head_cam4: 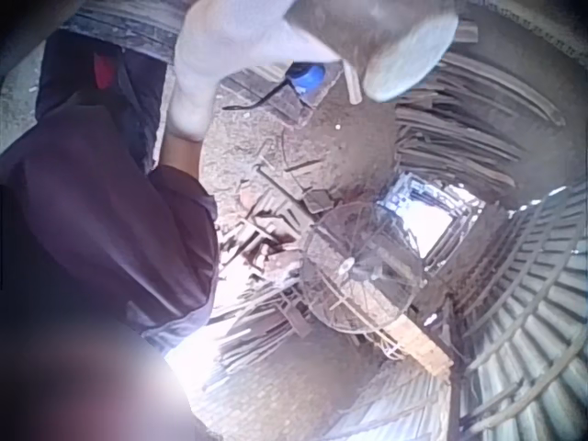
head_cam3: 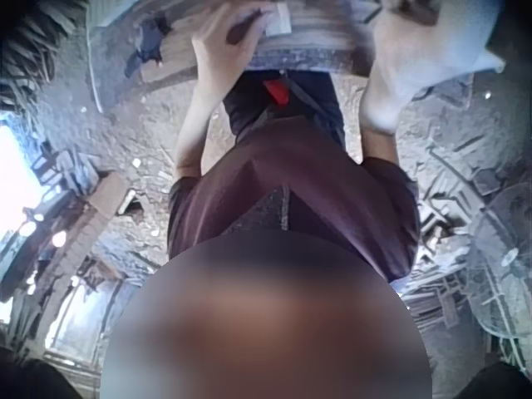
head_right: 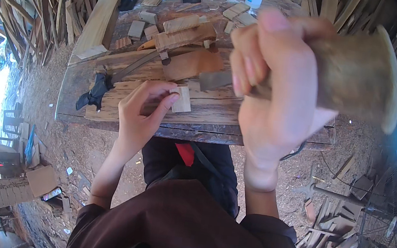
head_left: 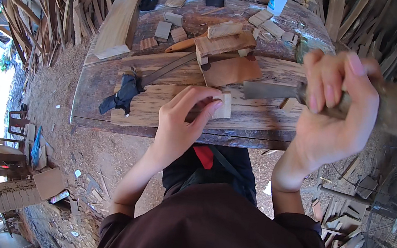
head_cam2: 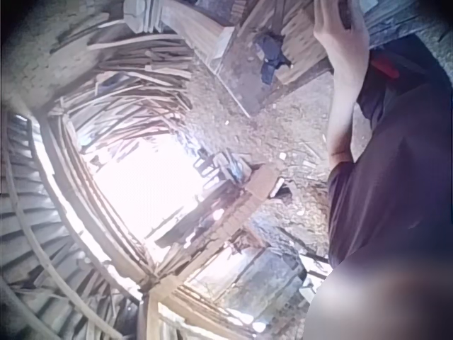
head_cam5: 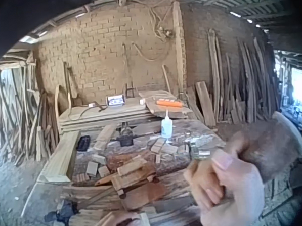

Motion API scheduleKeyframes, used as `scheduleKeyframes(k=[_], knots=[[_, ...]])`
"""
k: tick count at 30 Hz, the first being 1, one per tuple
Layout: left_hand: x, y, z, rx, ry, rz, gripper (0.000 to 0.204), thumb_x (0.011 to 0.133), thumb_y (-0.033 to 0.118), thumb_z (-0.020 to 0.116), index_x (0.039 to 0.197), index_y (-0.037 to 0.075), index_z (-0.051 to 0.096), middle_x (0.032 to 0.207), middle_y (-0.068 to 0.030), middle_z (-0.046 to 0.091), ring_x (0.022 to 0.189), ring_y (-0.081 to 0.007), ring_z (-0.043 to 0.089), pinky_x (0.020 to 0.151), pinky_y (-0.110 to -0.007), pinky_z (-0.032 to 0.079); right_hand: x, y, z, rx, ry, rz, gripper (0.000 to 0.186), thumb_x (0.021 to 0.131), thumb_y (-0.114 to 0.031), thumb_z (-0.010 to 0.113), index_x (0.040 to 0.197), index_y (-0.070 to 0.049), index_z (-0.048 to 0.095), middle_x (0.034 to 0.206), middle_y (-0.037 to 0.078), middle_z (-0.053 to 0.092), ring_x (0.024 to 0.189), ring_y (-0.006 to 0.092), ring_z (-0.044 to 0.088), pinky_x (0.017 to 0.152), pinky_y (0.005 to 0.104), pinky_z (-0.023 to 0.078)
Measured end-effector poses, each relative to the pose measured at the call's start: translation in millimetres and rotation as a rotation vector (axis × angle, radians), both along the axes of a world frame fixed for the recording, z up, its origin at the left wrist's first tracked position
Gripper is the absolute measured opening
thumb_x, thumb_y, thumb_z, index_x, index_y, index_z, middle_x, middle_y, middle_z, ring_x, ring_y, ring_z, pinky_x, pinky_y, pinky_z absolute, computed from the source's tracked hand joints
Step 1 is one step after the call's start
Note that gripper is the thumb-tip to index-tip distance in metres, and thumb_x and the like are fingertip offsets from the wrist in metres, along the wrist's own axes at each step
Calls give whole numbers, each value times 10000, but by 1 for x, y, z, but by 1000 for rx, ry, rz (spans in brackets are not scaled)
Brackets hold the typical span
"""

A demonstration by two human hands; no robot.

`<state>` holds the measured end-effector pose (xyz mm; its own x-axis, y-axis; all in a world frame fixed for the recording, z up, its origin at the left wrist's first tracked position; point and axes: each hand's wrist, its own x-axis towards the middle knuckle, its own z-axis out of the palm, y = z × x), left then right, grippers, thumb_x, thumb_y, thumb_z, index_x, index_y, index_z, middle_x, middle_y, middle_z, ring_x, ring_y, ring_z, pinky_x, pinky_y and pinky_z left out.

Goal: The person shapes and carves small wooden blocks on a workbench using a chisel and mallet.

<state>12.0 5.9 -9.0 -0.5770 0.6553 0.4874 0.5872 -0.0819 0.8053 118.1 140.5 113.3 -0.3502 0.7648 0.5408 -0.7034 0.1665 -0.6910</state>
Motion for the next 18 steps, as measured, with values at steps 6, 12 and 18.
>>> scheduleKeyframes(k=[6, 12, 18], knots=[[0, -11, -2, -136, 486, 119, 387, 764, 55, 768, 1136, 35, 666, 1061, -99, 600, 929, -211, 640, 798, -307, 534, 14, 2, -5, 86, -35, 12, 185, 883, -130, 476, 709, -128, 414, 536, -12, 344, 421, 79, 258, 616, 309, 271], [8, -16, 0, -144, 477, -22, 421, 693, 121, 811, 1075, 12, 673, 1156, -115, 616, 976, -289, 633, 822, -370, 522, 17, 4, -13, 191, -69, 138, 170, 893, -144, 475, 740, -126, 402, 536, -20, 357, 408, 76, 263, 608, 312, 292], [7, -12, 14, -65, 544, -57, 315, 763, 131, 761, 1031, 1, 660, 1003, -96, 635, 818, -281, 624, 739, -361, 500, 24, -1, -11, 304, -131, 221, 110, 889, -126, 450, 792, -126, 397, 537, -24, 367, 405, 78, 273, 613, 320, 311]])
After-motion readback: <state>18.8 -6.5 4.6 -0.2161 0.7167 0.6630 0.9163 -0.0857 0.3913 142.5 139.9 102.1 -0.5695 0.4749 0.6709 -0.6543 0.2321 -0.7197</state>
